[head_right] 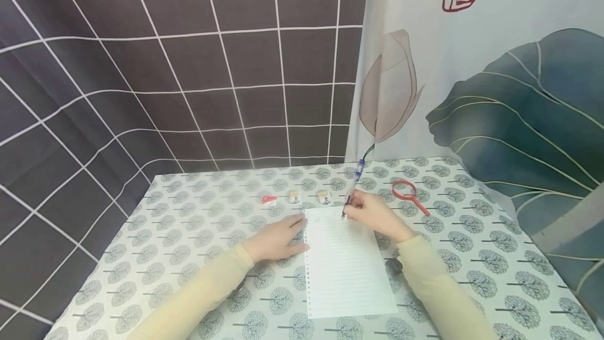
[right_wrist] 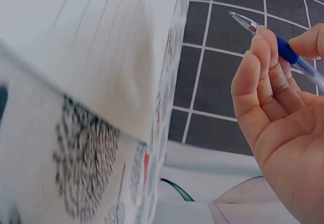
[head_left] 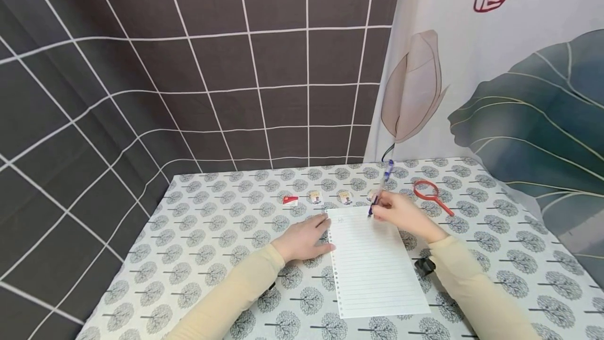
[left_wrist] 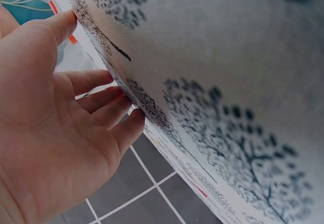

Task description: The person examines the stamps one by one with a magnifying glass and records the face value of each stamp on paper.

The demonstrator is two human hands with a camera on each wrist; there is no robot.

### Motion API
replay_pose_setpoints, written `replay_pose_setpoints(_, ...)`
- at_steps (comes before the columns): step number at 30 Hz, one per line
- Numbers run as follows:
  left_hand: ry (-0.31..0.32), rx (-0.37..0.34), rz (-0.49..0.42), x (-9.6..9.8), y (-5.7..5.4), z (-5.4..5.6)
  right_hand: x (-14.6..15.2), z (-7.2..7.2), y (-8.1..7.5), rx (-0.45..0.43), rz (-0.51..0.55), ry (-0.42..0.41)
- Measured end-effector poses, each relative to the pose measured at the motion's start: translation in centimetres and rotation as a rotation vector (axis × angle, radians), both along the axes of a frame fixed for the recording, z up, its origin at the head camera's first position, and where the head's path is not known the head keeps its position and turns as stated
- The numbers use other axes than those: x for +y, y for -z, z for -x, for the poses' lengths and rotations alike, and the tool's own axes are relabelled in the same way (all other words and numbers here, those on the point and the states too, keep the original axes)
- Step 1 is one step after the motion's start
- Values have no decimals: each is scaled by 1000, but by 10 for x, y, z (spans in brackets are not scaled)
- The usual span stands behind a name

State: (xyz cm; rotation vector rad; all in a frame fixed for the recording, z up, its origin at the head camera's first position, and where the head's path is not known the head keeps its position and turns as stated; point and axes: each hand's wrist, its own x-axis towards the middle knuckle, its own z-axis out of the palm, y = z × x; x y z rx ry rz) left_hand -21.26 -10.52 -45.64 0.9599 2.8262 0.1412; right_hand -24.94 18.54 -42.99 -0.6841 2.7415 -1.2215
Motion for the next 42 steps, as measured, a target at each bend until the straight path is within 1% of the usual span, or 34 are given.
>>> replay_pose_setpoints(3,0,-4,-4,0,0,1,-3,2,1,-67,48,31)
replay_pose_setpoints(7,-2,-9,-8,0,-1,1,-8,4,3,-128,104,40)
replay_pose_setpoints(13,-10,-17,-10,0,0,2,-17,5,7,-175,164,26)
replay_pose_setpoints(17,-14,-18,-13,0,1,2,-24,7,10,-164,157,30)
replay_pose_setpoints(20,-13,-18,-13,0,1,2,-29,8,11,-128,150,27)
replay_pose_setpoints(27,-8,-17,-8,0,-1,1,-38,8,14,-85,146,41)
replay_pose_setpoints(34,-4,-12,-9,0,-1,2,-41,10,18,-5,77,64)
replay_pose_setpoints(36,-7,-16,-13,0,0,2,-42,11,19,-5,77,58)
replay_pose_setpoints(42,-11,-22,-19,-1,0,1,-44,13,21,-43,97,27)
